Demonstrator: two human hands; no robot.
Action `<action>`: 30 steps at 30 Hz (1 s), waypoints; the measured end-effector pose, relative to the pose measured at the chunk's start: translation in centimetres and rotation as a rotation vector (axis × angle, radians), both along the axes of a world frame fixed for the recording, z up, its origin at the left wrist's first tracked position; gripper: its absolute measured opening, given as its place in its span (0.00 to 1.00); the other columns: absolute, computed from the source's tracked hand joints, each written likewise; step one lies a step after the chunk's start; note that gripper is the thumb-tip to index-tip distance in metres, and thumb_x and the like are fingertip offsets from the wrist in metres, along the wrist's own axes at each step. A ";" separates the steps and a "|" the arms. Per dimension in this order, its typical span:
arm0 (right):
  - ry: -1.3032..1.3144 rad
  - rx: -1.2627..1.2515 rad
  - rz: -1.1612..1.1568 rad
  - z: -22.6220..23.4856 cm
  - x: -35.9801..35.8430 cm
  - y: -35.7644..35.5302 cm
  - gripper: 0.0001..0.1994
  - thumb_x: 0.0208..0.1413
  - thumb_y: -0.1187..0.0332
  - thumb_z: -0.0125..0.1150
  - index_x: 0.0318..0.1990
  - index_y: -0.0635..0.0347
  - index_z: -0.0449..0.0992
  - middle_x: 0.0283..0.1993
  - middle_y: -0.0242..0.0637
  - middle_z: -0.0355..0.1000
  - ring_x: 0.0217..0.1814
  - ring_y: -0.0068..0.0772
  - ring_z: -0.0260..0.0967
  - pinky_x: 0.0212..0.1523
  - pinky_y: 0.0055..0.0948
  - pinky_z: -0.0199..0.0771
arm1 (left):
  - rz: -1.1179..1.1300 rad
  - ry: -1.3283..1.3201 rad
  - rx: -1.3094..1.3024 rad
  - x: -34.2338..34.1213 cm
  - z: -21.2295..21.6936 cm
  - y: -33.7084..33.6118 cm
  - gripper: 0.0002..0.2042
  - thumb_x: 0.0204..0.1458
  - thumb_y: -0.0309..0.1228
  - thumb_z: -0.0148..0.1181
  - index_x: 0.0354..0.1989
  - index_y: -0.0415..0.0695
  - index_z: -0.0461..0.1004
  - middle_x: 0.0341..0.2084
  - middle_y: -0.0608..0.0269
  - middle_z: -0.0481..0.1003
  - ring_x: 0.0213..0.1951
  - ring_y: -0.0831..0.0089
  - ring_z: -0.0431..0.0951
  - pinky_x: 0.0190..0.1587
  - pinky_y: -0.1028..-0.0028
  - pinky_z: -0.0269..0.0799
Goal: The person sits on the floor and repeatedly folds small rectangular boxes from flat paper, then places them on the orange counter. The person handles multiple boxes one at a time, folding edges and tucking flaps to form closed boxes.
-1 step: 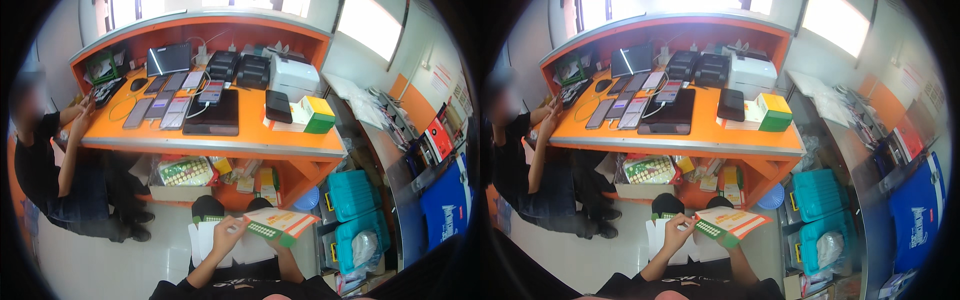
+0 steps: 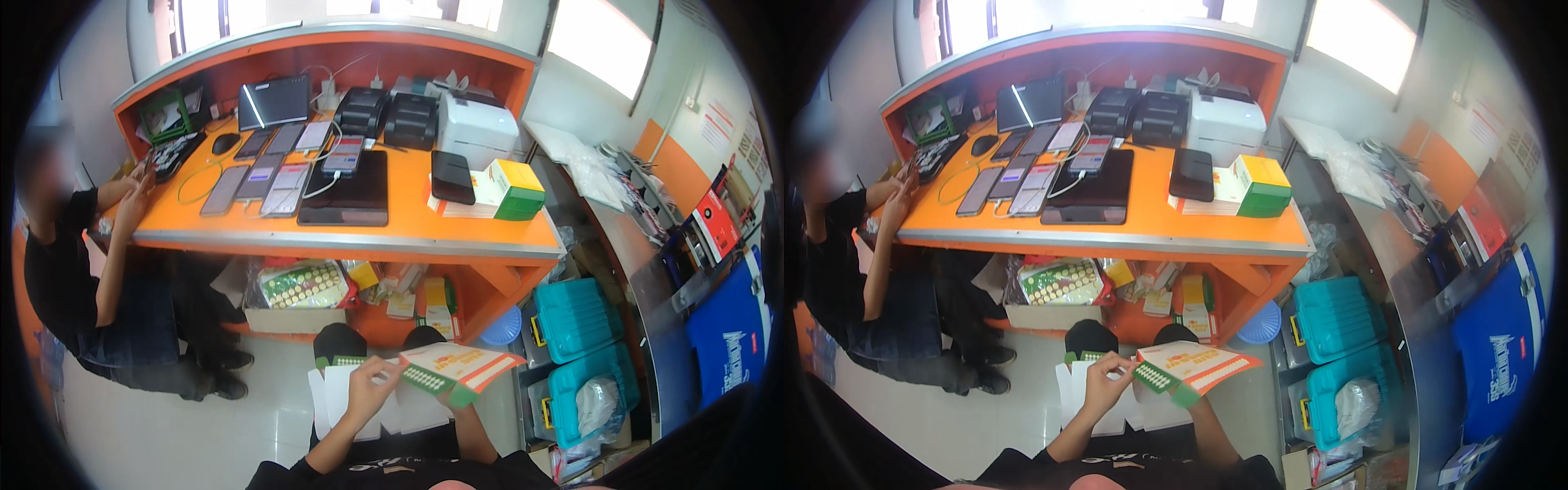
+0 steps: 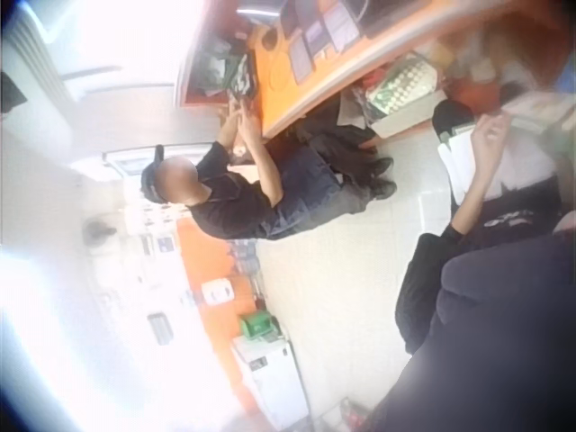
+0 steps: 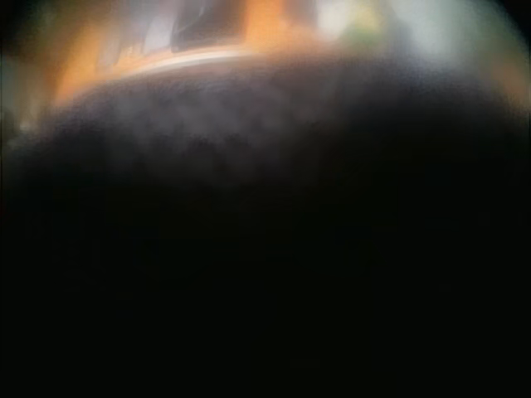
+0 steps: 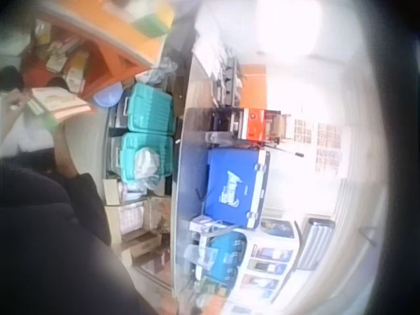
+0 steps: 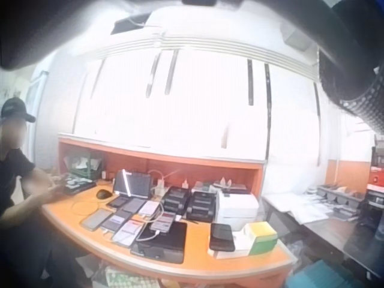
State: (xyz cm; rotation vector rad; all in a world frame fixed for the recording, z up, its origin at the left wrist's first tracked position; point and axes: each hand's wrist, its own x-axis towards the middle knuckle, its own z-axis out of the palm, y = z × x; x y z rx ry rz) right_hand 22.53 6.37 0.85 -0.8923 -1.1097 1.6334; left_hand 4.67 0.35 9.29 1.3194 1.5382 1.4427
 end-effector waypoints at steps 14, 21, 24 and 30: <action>-0.511 0.255 0.016 3.7 -2.2 0.7 0.16 0.57 0.72 0.61 0.53 0.64 0.71 0.53 0.40 0.71 0.56 0.31 0.68 0.55 0.32 0.71 | -0.168 0.058 -0.023 -1.1 0.0 0.8 0.10 0.44 0.21 0.67 0.36 0.39 0.78 0.36 0.62 0.75 0.40 0.74 0.79 0.44 0.77 0.77; -0.287 0.217 0.363 2.9 -1.7 0.8 0.14 0.59 0.72 0.59 0.52 0.64 0.72 0.52 0.41 0.73 0.55 0.30 0.70 0.54 0.31 0.74 | -0.090 0.009 0.019 -0.5 -0.9 0.4 0.20 0.46 0.19 0.61 0.50 0.38 0.72 0.42 0.58 0.75 0.38 0.71 0.79 0.40 0.73 0.77; -0.157 0.036 0.356 2.3 -3.1 0.1 0.10 0.58 0.72 0.59 0.46 0.64 0.76 0.45 0.38 0.76 0.45 0.25 0.75 0.44 0.26 0.77 | -0.174 0.082 -0.051 -1.1 -2.8 0.3 0.16 0.48 0.21 0.59 0.48 0.37 0.73 0.39 0.55 0.77 0.36 0.69 0.80 0.39 0.71 0.77; -0.790 0.331 0.142 5.7 -4.5 -2.6 0.09 0.51 0.68 0.66 0.36 0.63 0.78 0.36 0.39 0.76 0.33 0.36 0.75 0.37 0.32 0.75 | -0.164 0.271 -0.344 -2.8 -6.0 -0.1 0.13 0.49 0.28 0.61 0.43 0.36 0.75 0.33 0.51 0.79 0.35 0.69 0.80 0.39 0.69 0.76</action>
